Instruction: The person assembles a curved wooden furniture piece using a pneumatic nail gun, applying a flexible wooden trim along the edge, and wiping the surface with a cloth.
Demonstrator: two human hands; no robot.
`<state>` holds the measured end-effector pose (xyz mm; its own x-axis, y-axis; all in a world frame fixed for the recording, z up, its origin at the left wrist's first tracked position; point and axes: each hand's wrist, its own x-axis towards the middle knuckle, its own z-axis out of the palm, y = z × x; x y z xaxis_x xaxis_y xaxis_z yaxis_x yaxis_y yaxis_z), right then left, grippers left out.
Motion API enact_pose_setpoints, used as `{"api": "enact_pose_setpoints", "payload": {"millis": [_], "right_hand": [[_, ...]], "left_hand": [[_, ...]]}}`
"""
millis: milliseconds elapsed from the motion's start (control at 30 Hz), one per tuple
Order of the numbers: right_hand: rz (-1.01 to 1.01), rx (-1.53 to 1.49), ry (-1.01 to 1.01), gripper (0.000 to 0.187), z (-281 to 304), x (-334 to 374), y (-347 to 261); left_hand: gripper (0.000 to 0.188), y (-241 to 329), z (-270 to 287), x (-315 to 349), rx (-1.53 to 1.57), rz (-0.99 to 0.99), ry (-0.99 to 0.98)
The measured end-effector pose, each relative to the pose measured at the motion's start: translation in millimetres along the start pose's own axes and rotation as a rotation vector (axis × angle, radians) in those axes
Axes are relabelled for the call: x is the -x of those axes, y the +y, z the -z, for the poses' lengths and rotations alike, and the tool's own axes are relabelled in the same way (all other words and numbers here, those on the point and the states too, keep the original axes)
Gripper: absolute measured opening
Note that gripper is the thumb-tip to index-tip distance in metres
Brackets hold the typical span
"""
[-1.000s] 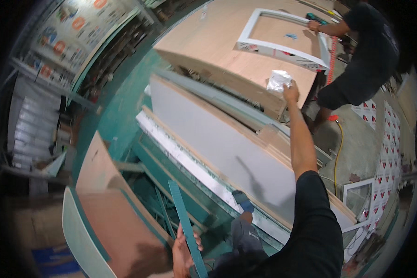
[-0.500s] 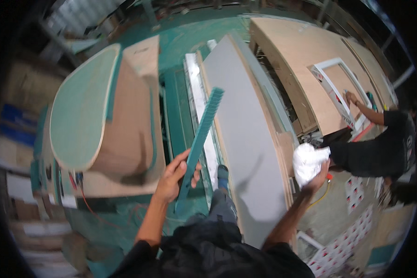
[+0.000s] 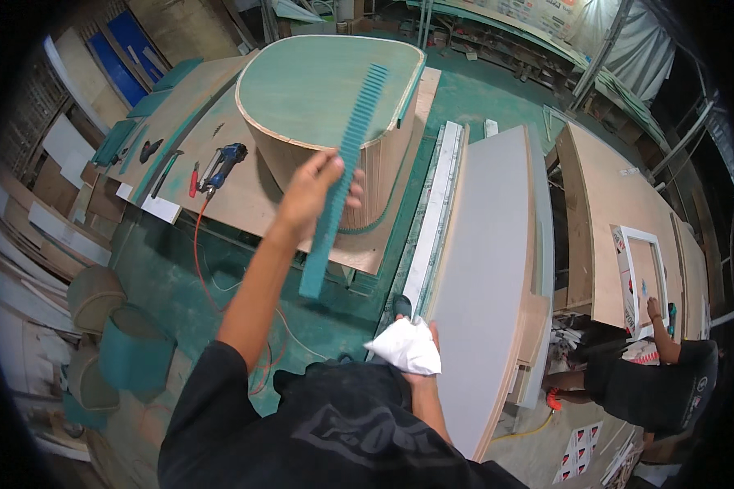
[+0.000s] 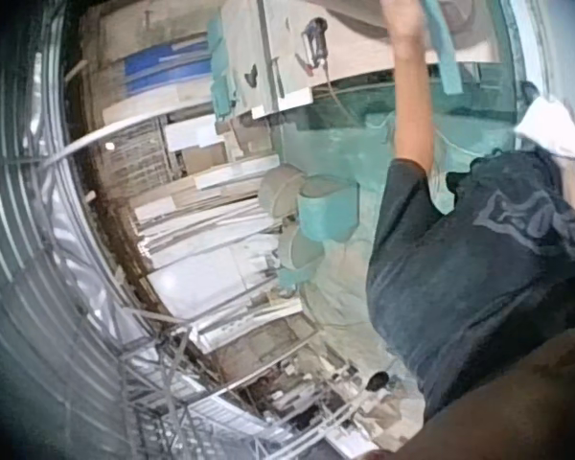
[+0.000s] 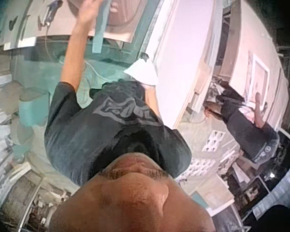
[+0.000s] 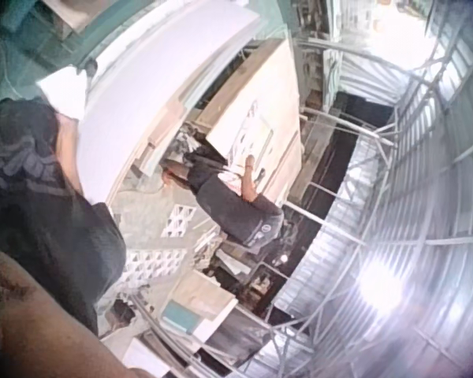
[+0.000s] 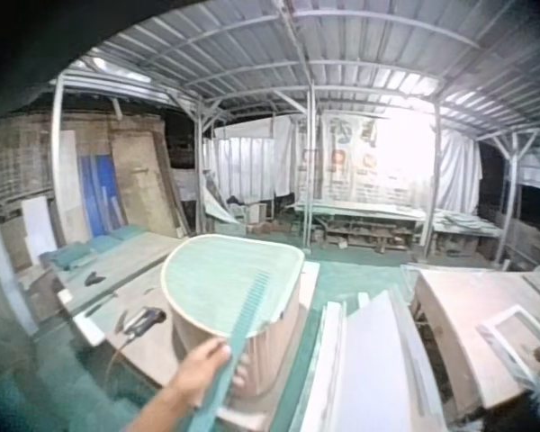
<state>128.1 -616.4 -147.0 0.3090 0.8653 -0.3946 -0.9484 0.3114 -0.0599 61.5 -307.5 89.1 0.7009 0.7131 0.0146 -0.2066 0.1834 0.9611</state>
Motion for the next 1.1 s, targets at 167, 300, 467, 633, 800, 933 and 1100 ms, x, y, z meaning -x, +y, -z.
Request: {"api": "enact_pose_setpoints", "payload": {"millis": [167, 300, 467, 633, 800, 933, 1100], "right_hand": [[-0.148, 0.246, -0.317, 0.024, -41, 3, -28], [-0.029, 0.304, -0.403, 0.021, -103, -20, -78], [0.020, 0.156, -0.449, 0.025, -139, -82, -147], [0.035, -0.174, -0.285, 0.057, -121, -152, -176], [-0.037, 0.095, -0.250, 0.049, -94, -178, -191], [0.123, 0.440, -0.152, 0.040, -125, -191, -208], [0.329, 1.046, -0.087, 0.026, -249, -208, -222]], "left_hand": [[0.021, 27, 53, -88, 0.066, 0.118, 0.106], [0.021, 27, 41, -156, 0.068, 0.166, 0.204], [0.036, 11, 21, -243, -0.233, 0.171, 0.126], [0.047, 10, 12, -288, -0.739, 0.133, 0.135], [0.041, -2, 37, -301, -0.869, 0.029, 0.077], [0.040, 4, 27, -304, -1.205, -0.115, -0.014], [0.043, 13, 31, -304, -1.265, -0.086, -0.092]]}}
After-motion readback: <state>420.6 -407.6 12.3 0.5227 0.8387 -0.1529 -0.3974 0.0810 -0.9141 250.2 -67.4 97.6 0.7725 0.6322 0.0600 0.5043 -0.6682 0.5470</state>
